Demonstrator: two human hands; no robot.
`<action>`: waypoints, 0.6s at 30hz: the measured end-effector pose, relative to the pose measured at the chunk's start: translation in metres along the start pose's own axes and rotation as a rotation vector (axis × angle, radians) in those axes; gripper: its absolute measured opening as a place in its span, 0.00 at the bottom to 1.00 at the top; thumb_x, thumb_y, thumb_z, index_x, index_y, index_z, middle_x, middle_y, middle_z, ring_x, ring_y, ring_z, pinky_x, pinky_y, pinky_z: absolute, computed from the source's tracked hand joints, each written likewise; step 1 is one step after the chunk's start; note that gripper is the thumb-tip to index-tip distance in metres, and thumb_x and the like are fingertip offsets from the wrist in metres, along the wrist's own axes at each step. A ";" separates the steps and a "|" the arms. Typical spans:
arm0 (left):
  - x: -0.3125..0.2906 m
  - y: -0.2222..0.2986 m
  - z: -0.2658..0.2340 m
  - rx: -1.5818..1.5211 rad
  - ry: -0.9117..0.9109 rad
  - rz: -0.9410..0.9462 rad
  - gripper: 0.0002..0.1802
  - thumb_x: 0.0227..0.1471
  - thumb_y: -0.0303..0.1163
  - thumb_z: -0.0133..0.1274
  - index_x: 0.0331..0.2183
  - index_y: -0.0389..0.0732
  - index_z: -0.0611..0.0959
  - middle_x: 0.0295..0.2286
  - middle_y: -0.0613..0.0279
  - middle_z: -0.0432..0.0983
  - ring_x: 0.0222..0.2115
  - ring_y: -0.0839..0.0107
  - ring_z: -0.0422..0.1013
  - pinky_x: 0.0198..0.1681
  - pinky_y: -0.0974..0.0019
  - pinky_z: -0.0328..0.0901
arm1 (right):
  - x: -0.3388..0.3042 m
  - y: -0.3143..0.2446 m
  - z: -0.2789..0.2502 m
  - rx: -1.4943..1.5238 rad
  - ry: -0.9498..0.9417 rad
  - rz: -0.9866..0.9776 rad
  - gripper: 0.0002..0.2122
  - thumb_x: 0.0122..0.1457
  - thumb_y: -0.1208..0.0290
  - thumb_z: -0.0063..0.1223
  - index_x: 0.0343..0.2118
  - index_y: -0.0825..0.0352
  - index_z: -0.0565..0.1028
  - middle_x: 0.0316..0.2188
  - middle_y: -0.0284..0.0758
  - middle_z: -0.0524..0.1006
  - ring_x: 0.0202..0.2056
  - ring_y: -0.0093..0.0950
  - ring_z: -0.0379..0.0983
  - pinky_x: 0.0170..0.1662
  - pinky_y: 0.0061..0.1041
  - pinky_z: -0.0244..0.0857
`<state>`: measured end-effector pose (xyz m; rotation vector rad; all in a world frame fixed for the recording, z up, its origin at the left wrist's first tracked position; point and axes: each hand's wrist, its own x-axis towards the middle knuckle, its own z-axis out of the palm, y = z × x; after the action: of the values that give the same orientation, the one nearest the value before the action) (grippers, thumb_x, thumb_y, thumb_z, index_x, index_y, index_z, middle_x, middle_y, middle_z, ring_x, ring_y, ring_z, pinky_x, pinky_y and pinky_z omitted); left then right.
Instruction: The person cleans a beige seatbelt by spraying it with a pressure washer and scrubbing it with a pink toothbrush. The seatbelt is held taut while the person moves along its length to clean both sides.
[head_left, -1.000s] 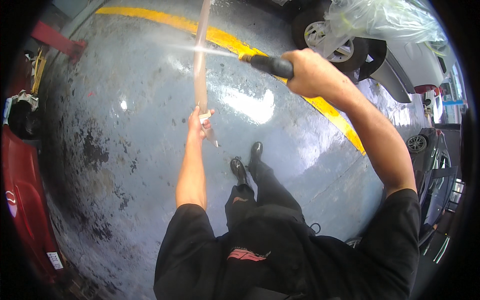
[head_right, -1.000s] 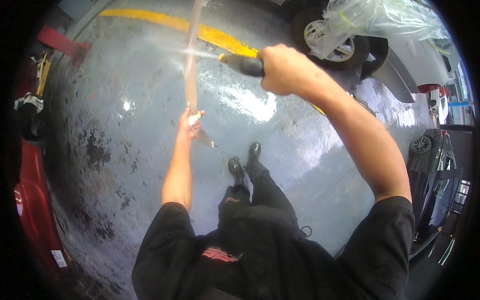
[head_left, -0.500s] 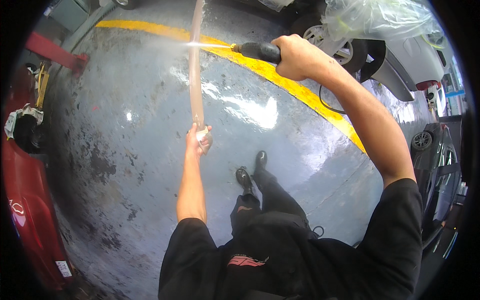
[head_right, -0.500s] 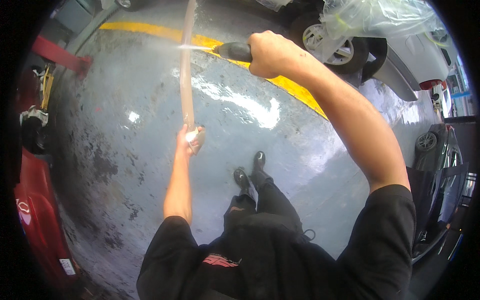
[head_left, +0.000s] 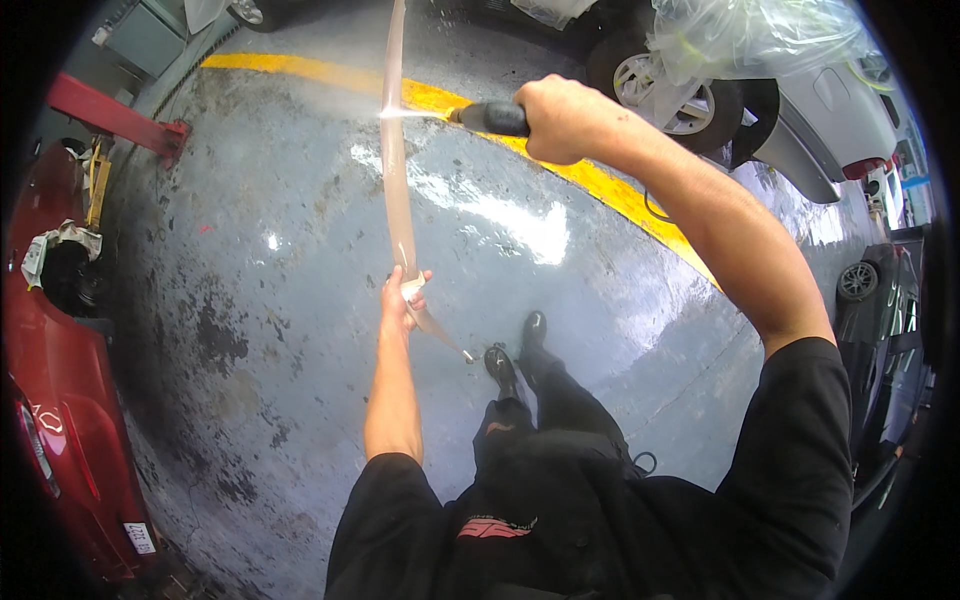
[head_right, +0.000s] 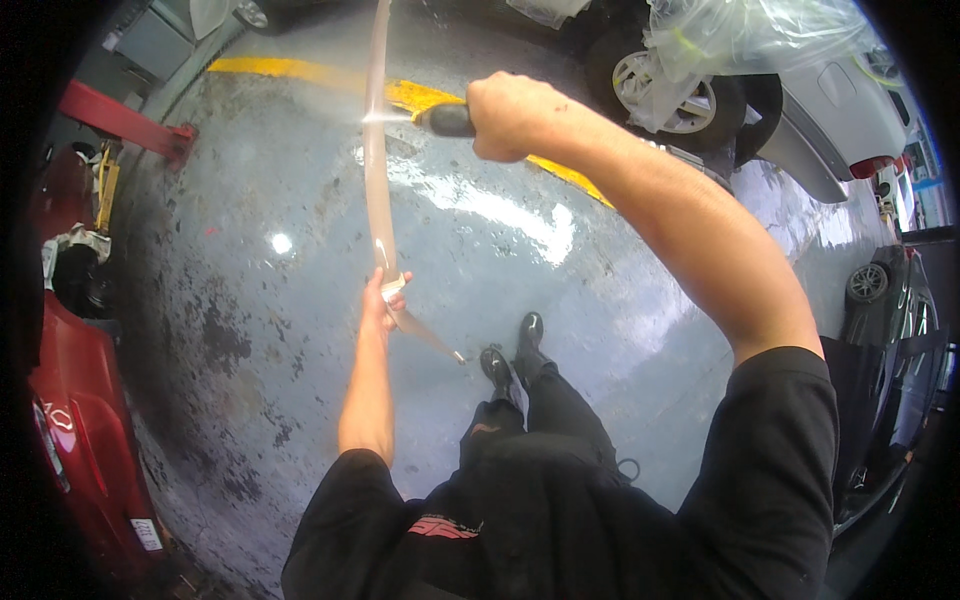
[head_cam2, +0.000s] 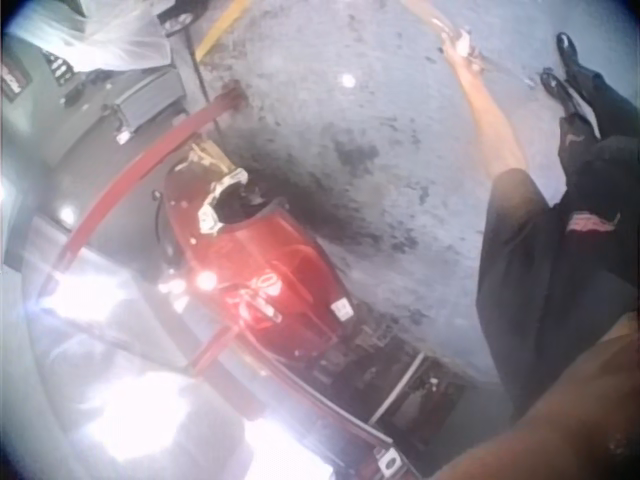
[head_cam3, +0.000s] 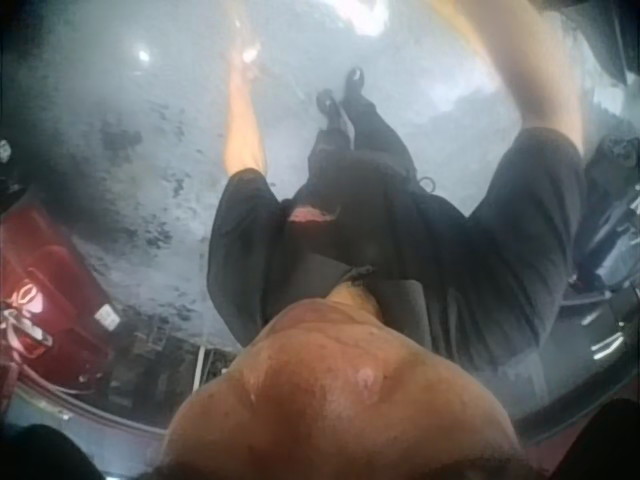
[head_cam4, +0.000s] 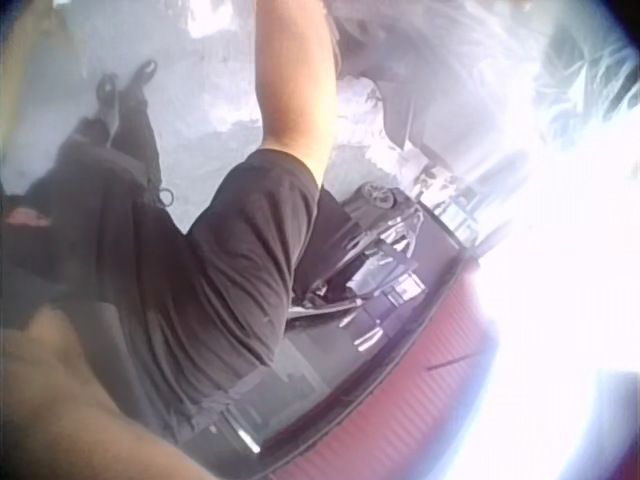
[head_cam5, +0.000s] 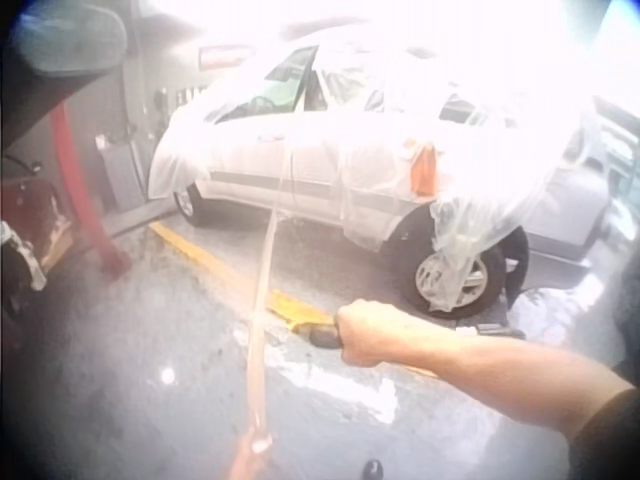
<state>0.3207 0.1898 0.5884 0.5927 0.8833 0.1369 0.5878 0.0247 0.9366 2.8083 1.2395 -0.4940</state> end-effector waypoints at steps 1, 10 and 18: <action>0.001 0.000 -0.002 0.001 -0.002 0.003 0.17 0.65 0.45 0.39 0.44 0.41 0.68 0.33 0.45 0.79 0.11 0.80 0.56 0.12 0.75 0.53 | -0.002 -0.004 0.000 -0.011 -0.021 -0.020 0.15 0.46 0.75 0.54 0.39 0.69 0.80 0.34 0.46 0.81 0.37 0.40 0.80 0.42 0.36 0.75; -0.001 -0.003 -0.002 -0.007 -0.030 -0.024 0.17 0.65 0.45 0.39 0.45 0.43 0.68 0.33 0.46 0.79 0.12 0.80 0.57 0.13 0.76 0.54 | 0.038 0.012 -0.018 0.002 0.143 0.000 0.17 0.42 0.76 0.57 0.39 0.68 0.79 0.33 0.49 0.80 0.36 0.43 0.79 0.44 0.38 0.74; -0.007 -0.001 0.007 0.018 -0.013 -0.013 0.22 0.66 0.48 0.37 0.46 0.38 0.70 0.34 0.50 0.79 0.11 0.82 0.56 0.12 0.76 0.53 | 0.062 0.029 -0.054 0.003 0.185 0.054 0.19 0.54 0.58 0.59 0.42 0.68 0.80 0.39 0.55 0.78 0.47 0.44 0.75 0.51 0.38 0.68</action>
<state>0.3216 0.1836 0.5963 0.6039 0.8769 0.1132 0.6624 0.0578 0.9668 2.9369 1.1876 -0.2384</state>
